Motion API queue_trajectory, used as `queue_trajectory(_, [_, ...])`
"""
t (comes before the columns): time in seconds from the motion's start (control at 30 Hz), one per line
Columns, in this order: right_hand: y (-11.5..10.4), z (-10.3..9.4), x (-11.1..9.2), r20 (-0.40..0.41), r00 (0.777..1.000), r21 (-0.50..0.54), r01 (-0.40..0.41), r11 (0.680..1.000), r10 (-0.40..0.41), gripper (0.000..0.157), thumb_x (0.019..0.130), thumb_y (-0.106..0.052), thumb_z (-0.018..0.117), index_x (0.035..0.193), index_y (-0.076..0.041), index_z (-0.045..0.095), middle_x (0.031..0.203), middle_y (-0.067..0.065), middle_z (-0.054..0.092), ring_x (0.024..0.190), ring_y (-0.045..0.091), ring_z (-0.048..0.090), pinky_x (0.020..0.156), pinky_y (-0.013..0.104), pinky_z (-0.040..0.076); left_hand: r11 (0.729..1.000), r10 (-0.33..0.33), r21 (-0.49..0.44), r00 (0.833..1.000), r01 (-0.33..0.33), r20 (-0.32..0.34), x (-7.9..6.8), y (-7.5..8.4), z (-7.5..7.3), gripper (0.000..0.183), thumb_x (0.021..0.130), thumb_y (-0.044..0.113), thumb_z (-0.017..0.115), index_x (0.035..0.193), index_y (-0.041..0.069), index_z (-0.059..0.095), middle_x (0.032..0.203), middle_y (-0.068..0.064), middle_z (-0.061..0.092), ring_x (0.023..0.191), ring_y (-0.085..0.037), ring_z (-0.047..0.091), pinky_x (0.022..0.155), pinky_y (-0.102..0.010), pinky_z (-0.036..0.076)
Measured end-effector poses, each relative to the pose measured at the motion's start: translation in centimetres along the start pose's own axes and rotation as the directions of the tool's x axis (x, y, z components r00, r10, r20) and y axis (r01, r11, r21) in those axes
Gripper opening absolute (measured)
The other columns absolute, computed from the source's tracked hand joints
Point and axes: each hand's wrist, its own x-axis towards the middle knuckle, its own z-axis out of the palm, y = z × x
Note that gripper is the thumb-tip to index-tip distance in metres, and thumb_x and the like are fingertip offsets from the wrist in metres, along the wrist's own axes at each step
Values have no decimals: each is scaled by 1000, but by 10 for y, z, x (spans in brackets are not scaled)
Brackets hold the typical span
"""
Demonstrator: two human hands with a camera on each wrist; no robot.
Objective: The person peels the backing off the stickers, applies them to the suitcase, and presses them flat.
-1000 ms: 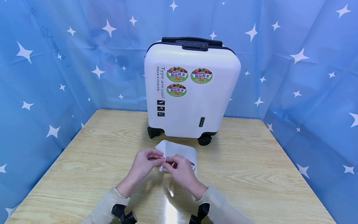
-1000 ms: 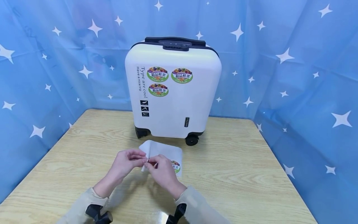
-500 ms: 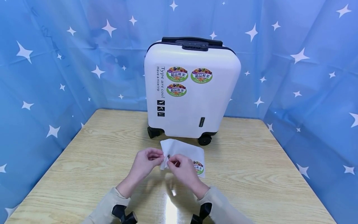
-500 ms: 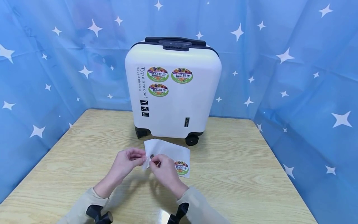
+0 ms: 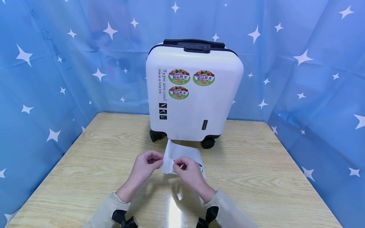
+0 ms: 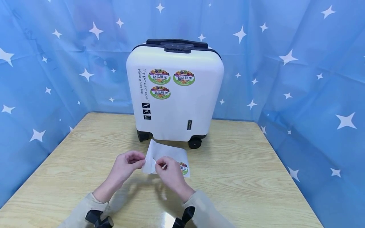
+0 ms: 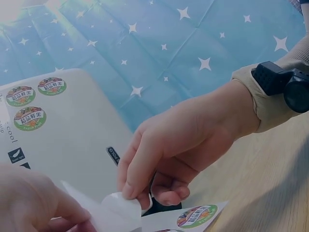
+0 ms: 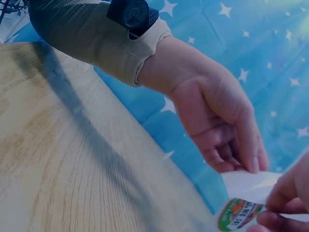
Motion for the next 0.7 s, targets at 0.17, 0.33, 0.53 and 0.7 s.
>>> queue_trajectory(0.17, [1, -2, 0, -34, 999, 9, -23, 1000, 24, 4, 83, -10, 64, 84, -9, 67, 76, -4, 59, 63, 10, 49, 54, 22, 42, 1000, -18, 0, 1000, 18, -15, 0, 0, -3, 10, 79, -6, 67, 88, -2, 65, 82, -10, 65, 74, -18, 61, 66, -24, 51])
queue_trajectory(0.33, [1, -5, 1, -40, 999, 21, -29, 999, 29, 5, 83, -12, 64, 84, -7, 66, 75, -4, 59, 63, 11, 49, 54, 22, 42, 1000, -3, 18, 1000, 4, -27, 2, -1, -6, 10, 79, -6, 67, 88, -4, 65, 82, -11, 65, 73, -18, 60, 65, -23, 50])
queue_trajectory(0.53, [2, -8, 1, -30, 999, 54, -40, 998, 42, 3, 83, -9, 63, 84, -8, 66, 77, -1, 59, 65, 13, 50, 56, 23, 42, 1000, 1, 31, 1000, 0, -25, 1, -5, -11, 10, 79, -6, 67, 88, -3, 65, 82, -11, 64, 73, -17, 59, 64, -24, 51])
queue_trajectory(0.7, [5, -9, 1, -20, 998, 49, -57, 997, 58, 4, 84, -10, 63, 85, -8, 66, 79, 0, 59, 68, 15, 51, 58, 24, 43, 999, 2, 39, 1000, -1, -30, 0, -10, -16, 11, 79, -6, 67, 89, -3, 65, 83, -10, 64, 75, -18, 59, 65, -24, 51])
